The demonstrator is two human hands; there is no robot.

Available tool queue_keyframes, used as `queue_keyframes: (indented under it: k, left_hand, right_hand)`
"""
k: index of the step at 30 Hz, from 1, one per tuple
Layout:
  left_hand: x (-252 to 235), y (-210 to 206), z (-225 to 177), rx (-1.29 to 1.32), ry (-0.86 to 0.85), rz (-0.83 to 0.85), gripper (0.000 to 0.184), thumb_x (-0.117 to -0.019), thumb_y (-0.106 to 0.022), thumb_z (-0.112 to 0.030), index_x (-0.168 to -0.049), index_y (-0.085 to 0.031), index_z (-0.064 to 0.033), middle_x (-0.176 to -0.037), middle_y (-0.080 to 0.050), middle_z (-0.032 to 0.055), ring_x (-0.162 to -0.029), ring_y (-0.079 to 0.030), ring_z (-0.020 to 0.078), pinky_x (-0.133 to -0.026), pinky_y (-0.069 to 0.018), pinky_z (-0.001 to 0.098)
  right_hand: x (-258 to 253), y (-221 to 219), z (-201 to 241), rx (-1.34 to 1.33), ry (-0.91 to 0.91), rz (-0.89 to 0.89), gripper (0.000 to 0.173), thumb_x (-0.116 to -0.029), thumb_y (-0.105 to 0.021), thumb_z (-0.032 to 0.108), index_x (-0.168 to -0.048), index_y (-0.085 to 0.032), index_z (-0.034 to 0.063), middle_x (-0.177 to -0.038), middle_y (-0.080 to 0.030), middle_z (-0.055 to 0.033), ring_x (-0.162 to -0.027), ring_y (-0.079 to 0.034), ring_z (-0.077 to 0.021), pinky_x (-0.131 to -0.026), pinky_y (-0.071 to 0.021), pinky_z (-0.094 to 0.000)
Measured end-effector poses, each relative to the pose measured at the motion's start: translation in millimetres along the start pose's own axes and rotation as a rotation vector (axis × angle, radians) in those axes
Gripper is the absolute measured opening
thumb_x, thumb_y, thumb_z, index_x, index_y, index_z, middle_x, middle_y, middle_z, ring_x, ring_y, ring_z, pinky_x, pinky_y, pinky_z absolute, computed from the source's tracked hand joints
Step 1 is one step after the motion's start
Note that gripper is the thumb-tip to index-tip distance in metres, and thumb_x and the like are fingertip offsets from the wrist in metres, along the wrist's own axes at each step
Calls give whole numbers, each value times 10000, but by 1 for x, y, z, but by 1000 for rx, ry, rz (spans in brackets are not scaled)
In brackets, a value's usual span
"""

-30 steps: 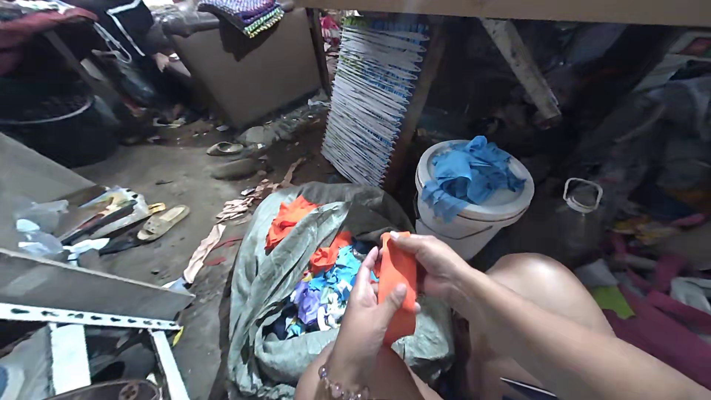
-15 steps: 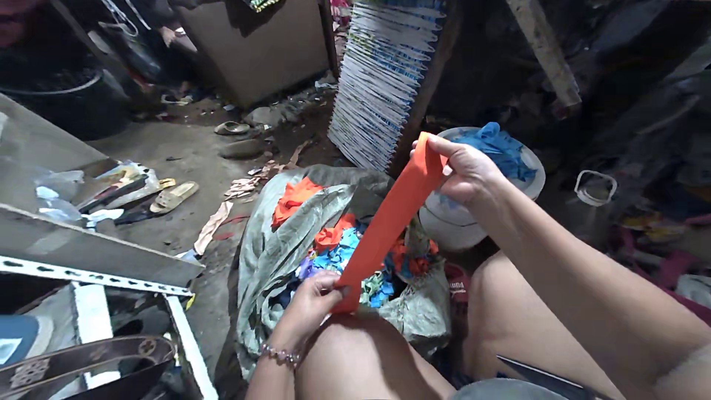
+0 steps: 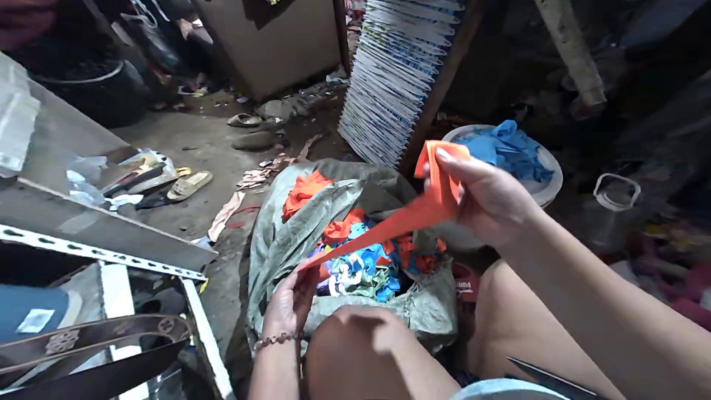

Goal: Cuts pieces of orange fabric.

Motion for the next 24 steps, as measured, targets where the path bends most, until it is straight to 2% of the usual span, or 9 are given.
queue_keyframes:
  k: [2, 4, 8, 11, 14, 17, 20, 22, 24]
  left_hand:
    - [-3, 7, 0, 190, -15, -52, 168, -1023, -419, -50, -1060, -563, 28, -878, -693, 108, -757, -699, 146, -692, -602, 264]
    - [-7, 13, -1, 214, -54, -74, 149, -1051, -413, -86, -1072, -538, -8, -893, -686, 76, -777, -687, 121, -713, -589, 276]
    - [-17, 25, -2, 139, -88, -66, 262, -1064, -433, -48, -1317, -495, -22, -1039, -633, 43, -873, -644, 94, -773, -570, 281]
    - [-6, 13, -11, 1, -101, -65, 374, -1000, -457, 53, -1366, -493, -18, -1077, -626, 83, -864, -641, 121, -741, -561, 292]
    - [20, -24, -16, -43, -176, 61, 288, -992, -481, 77, -1255, -587, 33, -1024, -686, 93, -835, -681, 142, -738, -586, 308]
    - [54, -69, -10, -23, -240, 220, 180, -1006, -514, 58, -1120, -653, 48, -920, -731, 81, -784, -717, 142, -712, -616, 305]
    - [88, -105, 4, 46, -175, 351, 246, -980, -479, 121, -1158, -629, 43, -930, -733, 92, -804, -727, 156, -728, -627, 321]
    - [111, -118, 12, 118, -91, 386, 265, -950, -435, 165, -1077, -618, 21, -863, -725, 85, -750, -721, 145, -673, -624, 311]
    - [125, -123, 19, 123, -50, 420, 275, -967, -375, 130, -1015, -600, -22, -790, -716, 36, -695, -703, 91, -647, -614, 263]
  right_hand:
    - [25, -7, -21, 23, -96, 144, 213, -1089, -448, 247, -1089, -609, 107, -838, -702, -61, -668, -687, -110, -616, -605, -259]
    - [48, -6, -40, 50, -195, 264, 224, -1069, -490, 230, -1057, -664, 89, -877, -721, -80, -709, -706, -121, -666, -615, -266]
    - [83, 7, -62, 104, -291, 412, 142, -1010, -564, 93, -1030, -698, 133, -878, -751, -15, -708, -721, -86, -654, -631, -259]
    - [96, 20, -72, 164, -295, 424, 161, -1018, -561, 86, -1021, -704, 160, -884, -755, 9, -711, -713, -70, -649, -616, -248]
    - [89, 24, -78, 238, -202, 475, 156, -1017, -598, 142, -979, -749, 153, -884, -748, 39, -783, -709, -46, -724, -610, -247]
    - [67, 13, -77, 321, -66, 489, 132, -992, -610, 86, -1007, -736, 124, -899, -745, 67, -823, -705, -22, -769, -605, -233]
    - [49, -8, -72, 224, -70, 469, 182, -973, -592, 16, -1125, -687, 51, -974, -738, -10, -863, -710, -77, -795, -606, -267]
    - [39, -16, -75, 196, -75, 451, 156, -978, -594, 29, -1107, -682, 39, -965, -734, -32, -861, -710, -96, -803, -605, -285]
    - [28, -9, -87, 241, -109, 366, 135, -996, -582, 53, -1082, -680, 17, -926, -729, -40, -824, -709, -105, -779, -609, -293]
Point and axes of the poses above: each hand's wrist, its own x-axis away from the middle knuckle, its own y-axis out of the back of the hand, z = x × y, the point moved 6 cm from there along -x, towards the middle knuckle
